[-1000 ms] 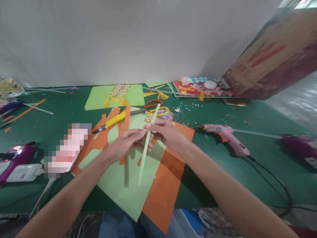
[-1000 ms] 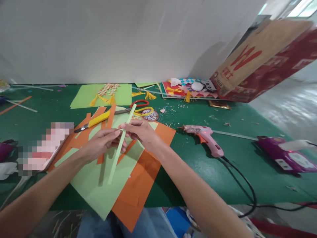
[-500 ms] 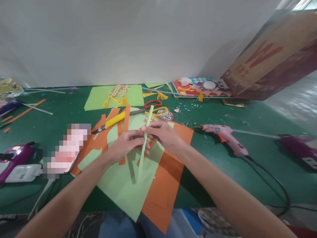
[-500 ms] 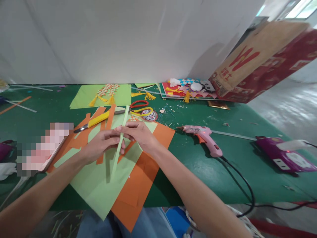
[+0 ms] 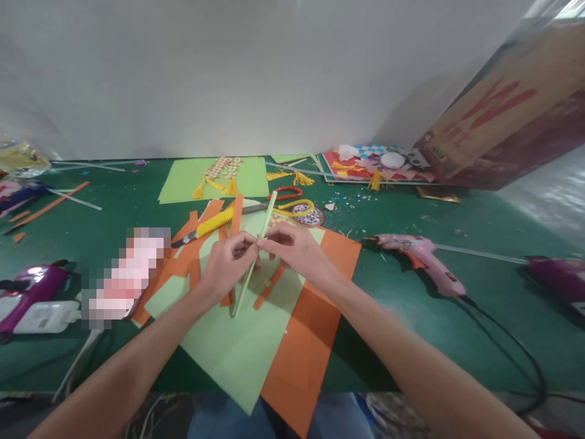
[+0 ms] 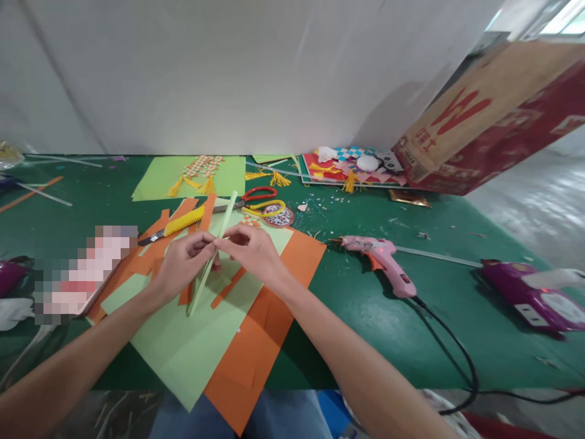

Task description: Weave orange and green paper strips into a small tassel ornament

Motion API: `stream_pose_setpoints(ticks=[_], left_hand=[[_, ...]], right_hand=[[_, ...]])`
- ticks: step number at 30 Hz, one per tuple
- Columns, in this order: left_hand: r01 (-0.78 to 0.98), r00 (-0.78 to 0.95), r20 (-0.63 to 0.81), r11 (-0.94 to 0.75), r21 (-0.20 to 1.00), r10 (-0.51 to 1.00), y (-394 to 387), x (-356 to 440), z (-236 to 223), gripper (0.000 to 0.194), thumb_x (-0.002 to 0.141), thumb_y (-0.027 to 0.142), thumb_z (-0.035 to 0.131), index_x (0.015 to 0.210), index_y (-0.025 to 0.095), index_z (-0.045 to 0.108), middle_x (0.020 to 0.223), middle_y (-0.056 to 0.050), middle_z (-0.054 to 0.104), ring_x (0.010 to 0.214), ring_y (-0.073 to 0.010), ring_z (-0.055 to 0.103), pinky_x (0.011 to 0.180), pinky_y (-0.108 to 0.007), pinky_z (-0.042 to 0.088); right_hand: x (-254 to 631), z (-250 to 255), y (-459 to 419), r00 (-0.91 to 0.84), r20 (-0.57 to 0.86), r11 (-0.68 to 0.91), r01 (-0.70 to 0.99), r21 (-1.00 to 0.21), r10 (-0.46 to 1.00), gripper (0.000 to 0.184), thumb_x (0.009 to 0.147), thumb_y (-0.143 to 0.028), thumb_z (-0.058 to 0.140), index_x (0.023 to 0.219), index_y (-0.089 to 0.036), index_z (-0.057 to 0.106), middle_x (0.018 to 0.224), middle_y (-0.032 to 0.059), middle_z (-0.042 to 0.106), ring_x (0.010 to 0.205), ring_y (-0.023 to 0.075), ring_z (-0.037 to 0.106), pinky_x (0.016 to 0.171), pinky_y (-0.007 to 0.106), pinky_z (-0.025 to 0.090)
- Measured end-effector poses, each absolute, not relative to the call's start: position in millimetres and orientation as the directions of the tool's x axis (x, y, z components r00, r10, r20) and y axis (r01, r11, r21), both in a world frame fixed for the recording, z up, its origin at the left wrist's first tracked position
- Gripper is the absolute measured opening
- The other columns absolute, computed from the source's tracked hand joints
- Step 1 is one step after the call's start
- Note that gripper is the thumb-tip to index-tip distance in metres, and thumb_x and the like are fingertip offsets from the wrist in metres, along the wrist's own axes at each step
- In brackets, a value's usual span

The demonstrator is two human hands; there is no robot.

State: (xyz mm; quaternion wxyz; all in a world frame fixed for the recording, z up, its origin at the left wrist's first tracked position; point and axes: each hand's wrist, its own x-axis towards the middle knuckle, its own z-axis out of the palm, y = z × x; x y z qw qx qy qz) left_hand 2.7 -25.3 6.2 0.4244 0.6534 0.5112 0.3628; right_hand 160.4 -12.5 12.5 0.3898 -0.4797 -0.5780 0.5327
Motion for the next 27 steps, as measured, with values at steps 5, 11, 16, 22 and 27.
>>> stream_pose_setpoints(ticks=[5,11,16,22,27], left_hand=[[0.443,0.236,0.099,-0.198,0.874,0.967,-26,3,4,0.012,0.081,0.026,0.05,0.073,0.019,0.054,0.057,0.003,0.061,0.053,-0.012,0.06,0.057,-0.022,0.044],[0.535,0.298,0.129,-0.277,0.798,0.946,-26,3,4,0.009,0.077,0.02,0.05,0.069,0.02,0.051,0.054,0.005,0.059,0.052,-0.0106,0.057,0.057,-0.021,0.043],[0.515,0.293,0.119,-0.262,0.816,0.949,-26,3,7,0.01,0.079,0.024,0.048,0.07,0.02,0.051,0.054,0.005,0.06,0.052,-0.0112,0.058,0.058,-0.022,0.045],[0.467,0.366,0.055,-0.234,0.852,0.929,-28,4,13,0.013,0.076,0.024,0.049,0.064,0.021,0.046,0.05,0.006,0.056,0.048,-0.0111,0.058,0.056,-0.023,0.046],[0.412,0.448,-0.027,-0.18,0.893,0.894,-30,4,15,0.015,0.079,0.025,0.049,0.065,0.02,0.046,0.053,0.005,0.057,0.051,-0.0125,0.061,0.057,-0.024,0.046]], right_hand=[[159,14,-13,-0.239,-0.075,-0.029,0.192,-0.981,0.968,0.019,0.074,-0.034,0.06,0.063,-0.019,0.058,0.056,-0.0024,0.053,0.051,0.0096,0.048,0.046,0.024,0.034],[162,16,-12,-0.165,-0.049,-0.011,0.221,-0.975,0.985,0.025,0.074,-0.035,0.06,0.056,-0.019,0.05,0.052,-0.0027,0.053,0.045,0.0085,0.046,0.045,0.024,0.035],[160,18,-11,-0.091,-0.089,-0.063,0.25,-0.966,0.992,0.025,0.071,-0.021,0.055,0.049,-0.02,0.042,0.052,-0.0013,0.055,0.045,0.009,0.049,0.045,0.025,0.036],[169,18,-5,-0.056,-0.005,0.004,0.155,-0.988,0.998,0.022,0.072,-0.022,0.054,0.051,-0.019,0.047,0.05,-0.0013,0.055,0.042,0.0076,0.045,0.042,0.023,0.03],[176,20,-3,-0.006,0.024,0.024,0.124,-0.992,1.0,0.027,0.073,-0.026,0.054,0.049,-0.019,0.046,0.045,-0.0015,0.052,0.039,0.0074,0.041,0.04,0.024,0.027]])
